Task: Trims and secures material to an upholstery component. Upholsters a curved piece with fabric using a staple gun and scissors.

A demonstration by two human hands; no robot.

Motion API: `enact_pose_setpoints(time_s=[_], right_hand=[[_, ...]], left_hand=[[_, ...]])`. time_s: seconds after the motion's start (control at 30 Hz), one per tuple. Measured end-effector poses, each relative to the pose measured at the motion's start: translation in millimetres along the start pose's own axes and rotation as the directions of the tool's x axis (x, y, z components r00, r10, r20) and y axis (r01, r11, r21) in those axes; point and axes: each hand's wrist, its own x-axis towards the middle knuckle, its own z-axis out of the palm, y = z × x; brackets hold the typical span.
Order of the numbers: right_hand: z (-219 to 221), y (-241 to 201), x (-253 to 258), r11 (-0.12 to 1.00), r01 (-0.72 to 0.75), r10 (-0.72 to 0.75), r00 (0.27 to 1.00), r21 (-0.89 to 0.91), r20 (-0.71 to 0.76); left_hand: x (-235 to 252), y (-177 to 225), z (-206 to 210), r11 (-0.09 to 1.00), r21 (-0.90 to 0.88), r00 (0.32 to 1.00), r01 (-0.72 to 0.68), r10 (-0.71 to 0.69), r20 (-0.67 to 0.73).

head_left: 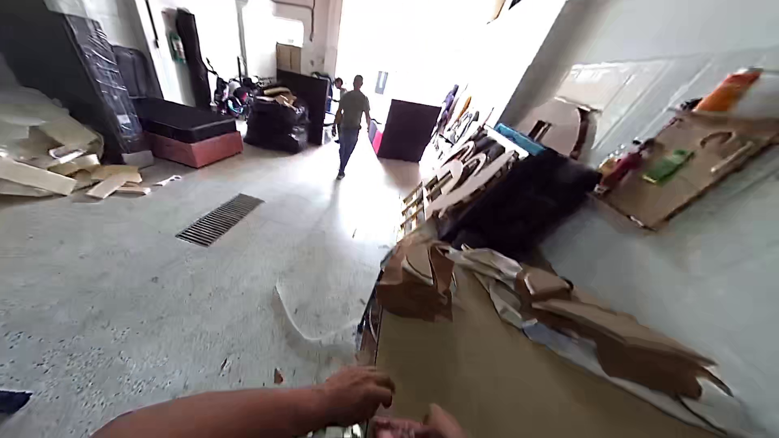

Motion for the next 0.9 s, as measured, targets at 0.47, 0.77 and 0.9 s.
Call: enact_pose_setpoints(time_s=[0.47,0.77,0.9], right_hand=[[20.3,6.0,-4.6,0.992,-0.062,0.073,0.992,0.108,-0.099],[14.6,0.4,1.7,0.987,-0.131,0.140,0.985,0.092,-0.105],[14.9,-0.7,0.8,0.988,-0.131,0.140,0.985,0.088,-0.106]], left_hand=[[23.9,-26.2,155.2,0.998,-0.039,0.988,-0.056,0.061,0.139],[23.5,-33.6,168.2,0.985,-0.172,0.999,0.016,-0.025,-0.048],[34.2,-29.2,167.5,0.990,-0.136,0.999,0.021,-0.015,0.043]])
